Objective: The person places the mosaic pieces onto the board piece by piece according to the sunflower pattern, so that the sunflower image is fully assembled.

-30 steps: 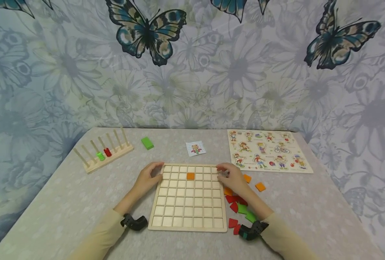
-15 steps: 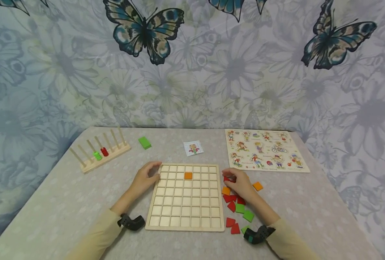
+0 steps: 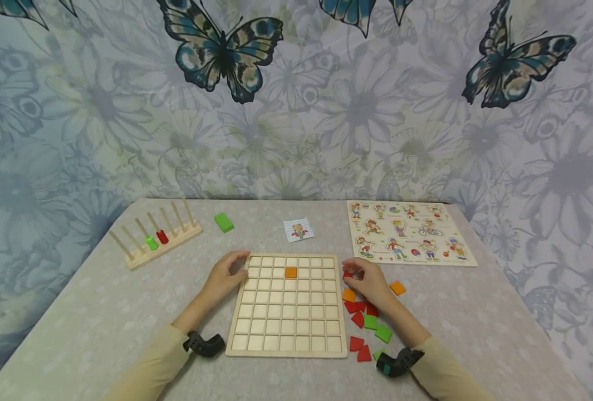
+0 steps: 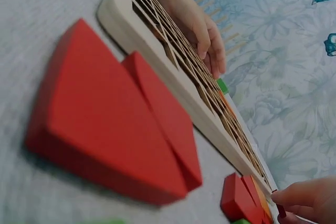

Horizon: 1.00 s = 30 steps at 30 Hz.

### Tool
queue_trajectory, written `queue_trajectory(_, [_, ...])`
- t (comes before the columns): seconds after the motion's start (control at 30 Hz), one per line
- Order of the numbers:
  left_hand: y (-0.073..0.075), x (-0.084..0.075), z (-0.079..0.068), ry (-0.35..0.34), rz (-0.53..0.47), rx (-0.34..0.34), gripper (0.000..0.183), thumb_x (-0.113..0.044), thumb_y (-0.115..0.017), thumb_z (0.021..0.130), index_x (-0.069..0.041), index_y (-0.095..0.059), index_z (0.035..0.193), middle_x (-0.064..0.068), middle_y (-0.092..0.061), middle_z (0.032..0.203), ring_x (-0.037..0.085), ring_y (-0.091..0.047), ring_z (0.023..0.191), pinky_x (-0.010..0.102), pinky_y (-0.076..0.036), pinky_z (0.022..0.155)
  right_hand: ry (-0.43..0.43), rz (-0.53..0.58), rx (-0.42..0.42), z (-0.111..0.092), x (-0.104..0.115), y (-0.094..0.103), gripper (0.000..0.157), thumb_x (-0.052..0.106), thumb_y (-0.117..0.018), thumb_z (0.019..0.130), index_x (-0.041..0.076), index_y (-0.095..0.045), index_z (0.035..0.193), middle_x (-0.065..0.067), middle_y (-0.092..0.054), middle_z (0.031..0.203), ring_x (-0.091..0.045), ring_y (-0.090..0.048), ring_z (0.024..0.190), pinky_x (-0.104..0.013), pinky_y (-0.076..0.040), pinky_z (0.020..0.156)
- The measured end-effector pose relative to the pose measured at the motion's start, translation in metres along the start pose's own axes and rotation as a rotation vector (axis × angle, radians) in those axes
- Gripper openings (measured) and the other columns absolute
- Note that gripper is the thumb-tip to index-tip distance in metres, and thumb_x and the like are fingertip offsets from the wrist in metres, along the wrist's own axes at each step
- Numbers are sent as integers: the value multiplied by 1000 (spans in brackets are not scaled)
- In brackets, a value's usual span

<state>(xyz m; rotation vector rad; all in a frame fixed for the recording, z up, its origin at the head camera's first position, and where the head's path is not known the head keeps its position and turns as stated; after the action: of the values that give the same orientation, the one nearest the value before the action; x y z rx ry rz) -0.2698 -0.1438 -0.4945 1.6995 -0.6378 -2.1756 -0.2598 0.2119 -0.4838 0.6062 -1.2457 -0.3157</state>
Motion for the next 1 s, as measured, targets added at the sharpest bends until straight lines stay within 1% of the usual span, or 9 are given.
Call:
queue_trajectory(0.1, [0,1,-1,10,-1,-1,42,-7,-62,86,-4,-56,128,12,-57,130,30,-49,127,48,-38,110,10,-11,9,4,5,-5,34,8,-72,82,2,-64,115,-13,-68,98,-7,-57,77,-19,-50,69])
queue_trajectory(0.17, [0,2,-2,23,-1,1,41,-8,-62,87,-5,-56,128,11,-56,131,29,-49,128,48,-37,110,28,-7,23,7,10,-11,35,7,-72,82,2,-64,115,-12,-68,97,-6,-57,78,-19,-50,69])
queue_trajectory(0.3, [0,2,-2,23,-9,4,42,-8,-61,88,-5,-56,129,11,-56,132,29,-48,129,48,-37,111,72,14,49,15,21,-23,35,6,-72,81,0,-65,115,-12,-69,98,-5,-57,79,-19,-51,70])
queue_trajectory(0.47, [1,1,-2,17,-9,4,43,-7,-62,87,-6,-56,129,11,-56,131,30,-49,129,48,-37,111,99,61,90,26,33,-40,35,5,-72,81,-2,-64,115,-15,-70,100,-10,-59,80,-19,-51,70])
queue_trajectory(0.57, [1,1,-1,4,0,0,43,-7,-63,87,-6,-56,129,11,-57,131,30,-49,128,48,-38,110,116,73,113,33,38,-50,34,5,-71,82,-3,-64,114,-16,-70,100,-15,-60,82,-20,-51,71])
queue_trajectory(0.67, [0,1,0,-13,3,-1,42,-7,-63,87,-5,-56,129,12,-57,130,30,-50,126,48,-39,109,127,81,127,38,41,-58,33,3,-71,82,-2,-65,114,-16,-70,99,-16,-60,81,-19,-50,70])
queue_trajectory(0.83, [-1,2,1,-15,5,7,42,-8,-63,88,-7,-56,129,11,-57,129,28,-51,125,47,-40,108,145,81,132,44,43,-66,32,2,-71,81,-1,-65,113,-15,-71,97,-14,-59,78,-17,-48,67])
queue_trajectory(1.0, [0,3,1,-15,4,1,43,-7,-63,87,-7,-56,129,10,-57,129,28,-51,124,47,-41,107,150,83,149,46,45,-70,32,1,-71,81,-1,-65,113,-15,-71,98,-17,-60,80,-18,-49,69])
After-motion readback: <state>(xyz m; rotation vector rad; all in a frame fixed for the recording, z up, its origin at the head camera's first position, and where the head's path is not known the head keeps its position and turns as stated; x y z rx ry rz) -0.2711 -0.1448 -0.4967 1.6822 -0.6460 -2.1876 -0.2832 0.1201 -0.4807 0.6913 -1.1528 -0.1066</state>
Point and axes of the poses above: each hand's wrist, its own z-axis towards the middle knuckle, its own y-axis out of the back of the hand, x = y × z, the point moved 3 cm from there along z, towards the middle knuckle
